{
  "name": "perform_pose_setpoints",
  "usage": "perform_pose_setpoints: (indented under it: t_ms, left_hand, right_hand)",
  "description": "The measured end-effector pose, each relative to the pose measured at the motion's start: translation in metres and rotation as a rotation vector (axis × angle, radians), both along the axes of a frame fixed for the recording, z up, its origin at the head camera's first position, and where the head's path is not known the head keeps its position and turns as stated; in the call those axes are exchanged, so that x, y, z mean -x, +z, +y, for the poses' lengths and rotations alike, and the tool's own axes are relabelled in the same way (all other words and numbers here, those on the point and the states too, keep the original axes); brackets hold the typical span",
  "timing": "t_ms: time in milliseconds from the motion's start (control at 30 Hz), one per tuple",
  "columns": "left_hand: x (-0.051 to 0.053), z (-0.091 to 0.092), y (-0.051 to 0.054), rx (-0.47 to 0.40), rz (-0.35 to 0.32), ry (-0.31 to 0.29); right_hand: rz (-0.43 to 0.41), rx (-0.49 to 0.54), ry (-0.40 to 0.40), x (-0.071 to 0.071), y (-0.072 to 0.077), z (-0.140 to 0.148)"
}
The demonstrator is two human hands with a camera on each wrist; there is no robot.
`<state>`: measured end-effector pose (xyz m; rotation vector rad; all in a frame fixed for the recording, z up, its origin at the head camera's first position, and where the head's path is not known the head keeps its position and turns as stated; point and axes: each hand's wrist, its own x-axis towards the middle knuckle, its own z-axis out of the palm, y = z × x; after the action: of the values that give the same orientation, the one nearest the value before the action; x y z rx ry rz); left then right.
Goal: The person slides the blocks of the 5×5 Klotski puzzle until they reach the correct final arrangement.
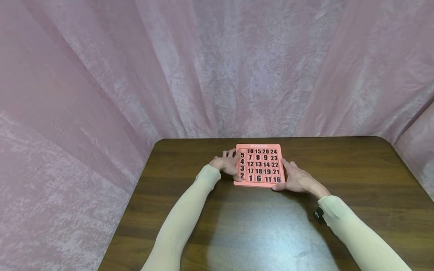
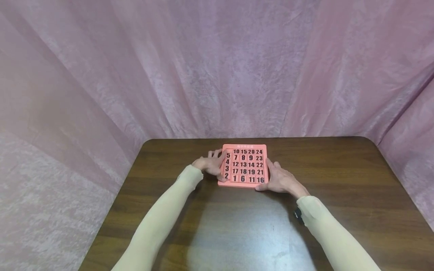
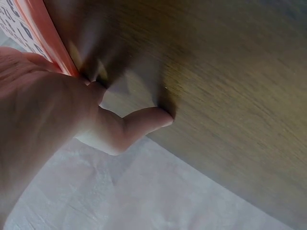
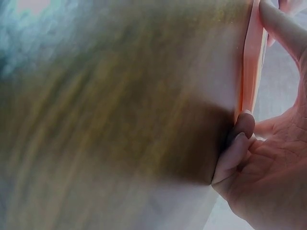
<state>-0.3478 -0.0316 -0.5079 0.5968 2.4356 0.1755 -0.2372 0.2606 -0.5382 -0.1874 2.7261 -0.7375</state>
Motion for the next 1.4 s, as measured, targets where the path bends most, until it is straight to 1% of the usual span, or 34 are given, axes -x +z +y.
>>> perform_pose_setpoints:
  t_ms: [167,433,533,767,900,967,1067,1167,1233,1400]
  left_hand:
    - [-0.0004,-0.0008,0.0012,-0.008,-0.006,-0.006]
    - [0.0018,-0.0015,0.0016,-0.022,-0.011,0.012]
    - [0.0016,-0.0018,0.0014,-0.023,-0.008,0.019]
    - [-0.0009,-0.0012,0.0004,-0.019,0.028,0.017]
    - [-0.0006,-0.0031,0.0005,-0.033,0.019,0.008]
    - [0.0005,-0.0046,0.0006,-0.040,0.010,-0.001]
    - [0.0024,-0.0065,0.0003,-0.045,0.003,-0.018]
    - [0.0030,-0.0078,-0.0010,-0.041,0.016,-0.025]
    - [0.0028,-0.0081,-0.0017,-0.041,0.029,-0.027]
    - [0.0016,-0.0079,-0.0023,-0.047,0.038,-0.027]
  right_hand:
    - [0.002,0.009,0.001,-0.0003,0.0001,0.0010]
    - [-0.001,0.046,-0.004,0.0017,0.0009,0.0011]
    - [0.002,0.046,-0.005,0.0022,0.0001,0.0015]
    - [0.004,0.047,-0.005,0.0006,0.0014,0.0010]
    - [-0.003,0.051,0.001,0.0000,0.0035,0.0015]
    - [-0.006,0.077,0.014,-0.0008,0.0055,0.0034]
    - [-0.016,0.145,0.025,-0.0013,0.0080,0.0073]
    - [-0.018,0.191,0.030,-0.0004,0.0079,0.0096]
    - [-0.013,0.174,0.022,0.0001,0.0062,0.0092]
    - [0.014,0.054,-0.009,0.0000,0.0016,0.0015]
